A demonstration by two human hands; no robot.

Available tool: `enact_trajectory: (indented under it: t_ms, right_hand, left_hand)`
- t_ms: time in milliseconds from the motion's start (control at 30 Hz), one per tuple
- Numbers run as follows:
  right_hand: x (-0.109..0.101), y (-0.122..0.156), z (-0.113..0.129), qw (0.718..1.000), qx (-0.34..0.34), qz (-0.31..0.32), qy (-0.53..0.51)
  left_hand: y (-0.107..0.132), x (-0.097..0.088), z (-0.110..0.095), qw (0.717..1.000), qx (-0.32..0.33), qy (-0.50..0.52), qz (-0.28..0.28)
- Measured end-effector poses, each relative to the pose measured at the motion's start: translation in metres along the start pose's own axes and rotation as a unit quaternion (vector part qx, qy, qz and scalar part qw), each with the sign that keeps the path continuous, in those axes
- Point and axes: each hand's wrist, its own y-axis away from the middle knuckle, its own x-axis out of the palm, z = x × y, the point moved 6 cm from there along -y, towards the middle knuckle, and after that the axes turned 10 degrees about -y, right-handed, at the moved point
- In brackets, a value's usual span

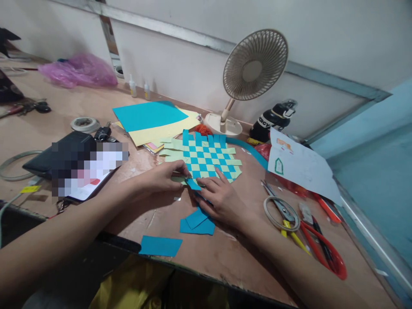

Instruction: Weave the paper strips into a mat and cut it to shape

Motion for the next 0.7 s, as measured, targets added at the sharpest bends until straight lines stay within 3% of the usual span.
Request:
enact_trajectory:
  t_ms: [200,700]
  right_hand:
    - [0.0031,0.0017,-0.0014,1.0,-0.007,0.001,0.001]
    - [0.0053,0.0029,-0.0011,1.0,-0.007,0.002,0.015]
  left_hand:
    - [-0.0024,0.0007,0.0002,0.999,0.042,0.011,0.019]
    - [-0.0033,-0.0021,-0.0023,0.996,0.057,-0.063,0.034]
